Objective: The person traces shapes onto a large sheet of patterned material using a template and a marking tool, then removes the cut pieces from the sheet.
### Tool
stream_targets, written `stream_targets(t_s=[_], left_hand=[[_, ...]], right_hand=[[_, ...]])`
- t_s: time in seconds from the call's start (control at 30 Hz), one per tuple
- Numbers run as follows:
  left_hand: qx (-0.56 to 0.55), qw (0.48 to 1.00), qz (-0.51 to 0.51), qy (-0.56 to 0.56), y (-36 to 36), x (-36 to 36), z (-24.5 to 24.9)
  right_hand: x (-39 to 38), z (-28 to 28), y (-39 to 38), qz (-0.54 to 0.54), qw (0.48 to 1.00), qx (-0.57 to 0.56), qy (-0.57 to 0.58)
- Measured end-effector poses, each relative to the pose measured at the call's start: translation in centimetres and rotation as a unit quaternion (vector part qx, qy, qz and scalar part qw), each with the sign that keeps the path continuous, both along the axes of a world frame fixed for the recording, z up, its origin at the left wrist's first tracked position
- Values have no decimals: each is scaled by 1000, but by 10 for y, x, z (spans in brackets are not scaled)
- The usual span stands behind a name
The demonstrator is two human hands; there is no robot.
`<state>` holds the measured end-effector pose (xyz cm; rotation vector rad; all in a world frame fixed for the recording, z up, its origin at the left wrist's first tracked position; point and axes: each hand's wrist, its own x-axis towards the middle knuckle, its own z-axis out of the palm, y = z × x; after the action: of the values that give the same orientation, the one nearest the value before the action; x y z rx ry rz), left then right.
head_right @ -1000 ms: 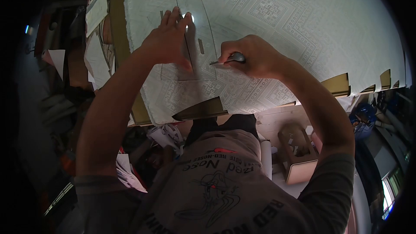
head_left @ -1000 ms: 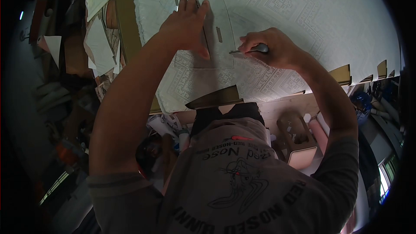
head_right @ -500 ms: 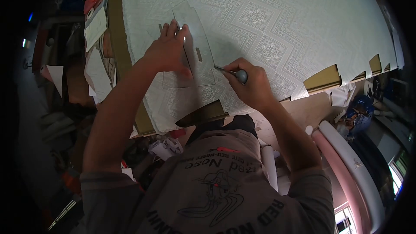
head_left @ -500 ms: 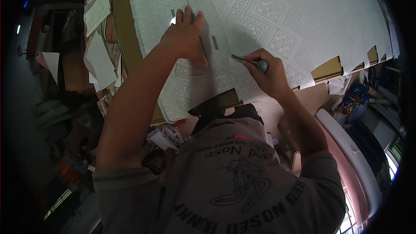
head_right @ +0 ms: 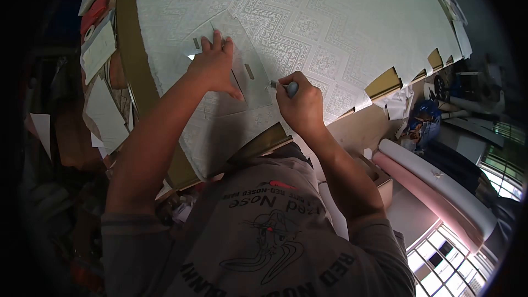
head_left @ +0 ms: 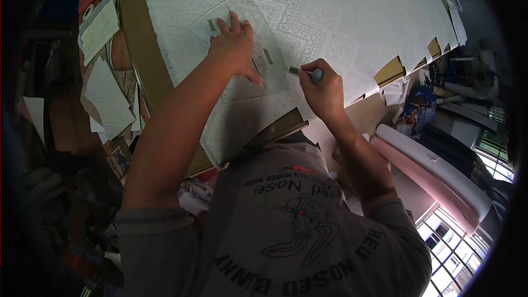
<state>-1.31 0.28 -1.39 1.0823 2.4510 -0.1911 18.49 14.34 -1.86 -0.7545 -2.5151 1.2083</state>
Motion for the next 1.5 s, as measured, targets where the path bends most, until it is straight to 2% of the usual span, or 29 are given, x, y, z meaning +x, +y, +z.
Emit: stream_targets(t_s=[0.3, 0.4, 0.5, 0.6, 0.67, 0.73, 0.97, 1.1, 1.17, 1.2, 1.27, 1.3, 1.37, 1.4, 1.47, 1.5], left_hand=[[-32, 999, 11, -13, 6, 2, 9], [-45, 999, 18, -19, 9, 1, 14], [-53, 998, 24, -31, 11, 0, 14], [-61, 997, 24, -41, 14, 0, 18], [-65, 996, 20, -50, 14, 0, 20], [-54, 998, 11, -31, 12, 1, 15], [-43, 999, 0, -12, 10, 2, 13], [-53, 997, 41, -50, 11, 1, 21], [-43, 997, 40, -47, 11, 2, 20], [-47, 997, 47, -46, 10, 3, 19], [-36, 999, 19, -4, 11, 5, 17], [-45, 999, 28, -5, 14, 6, 17], [-74, 997, 20, -4, 21, 6, 20], [-87, 996, 28, -8, 23, 6, 22], [-81, 996, 21, -4, 26, 7, 23], [-94, 995, 28, -8, 26, 7, 21]], right_hand=[[3, -1, -17, -26, 999, 38, 2], [19, -21, -26, -77, 997, -3, 21], [-5, -39, -15, -68, 993, -14, 91], [-85, -29, 1, -28, 994, 23, 99], [-139, -23, 7, -23, 998, 18, 55], [-168, -27, 12, -16, 998, 28, 54], [-175, -47, 15, -9, 993, 1, 120], [-176, -47, 25, 11, 994, -34, 100], [-178, -57, 39, 53, 982, -143, 114], [-180, -55, 50, 59, 981, -148, 115], [-188, -45, 76, 178, 976, -108, 71], [-196, -35, 90, 186, 973, -117, 70], [-223, -9, 113, 342, 935, -94, -20], [-238, -2, 119, 350, 930, -108, -19], [-265, 6, 131, 463, 881, -70, -67], [-274, 7, 132, 487, 868, -67, -67]])
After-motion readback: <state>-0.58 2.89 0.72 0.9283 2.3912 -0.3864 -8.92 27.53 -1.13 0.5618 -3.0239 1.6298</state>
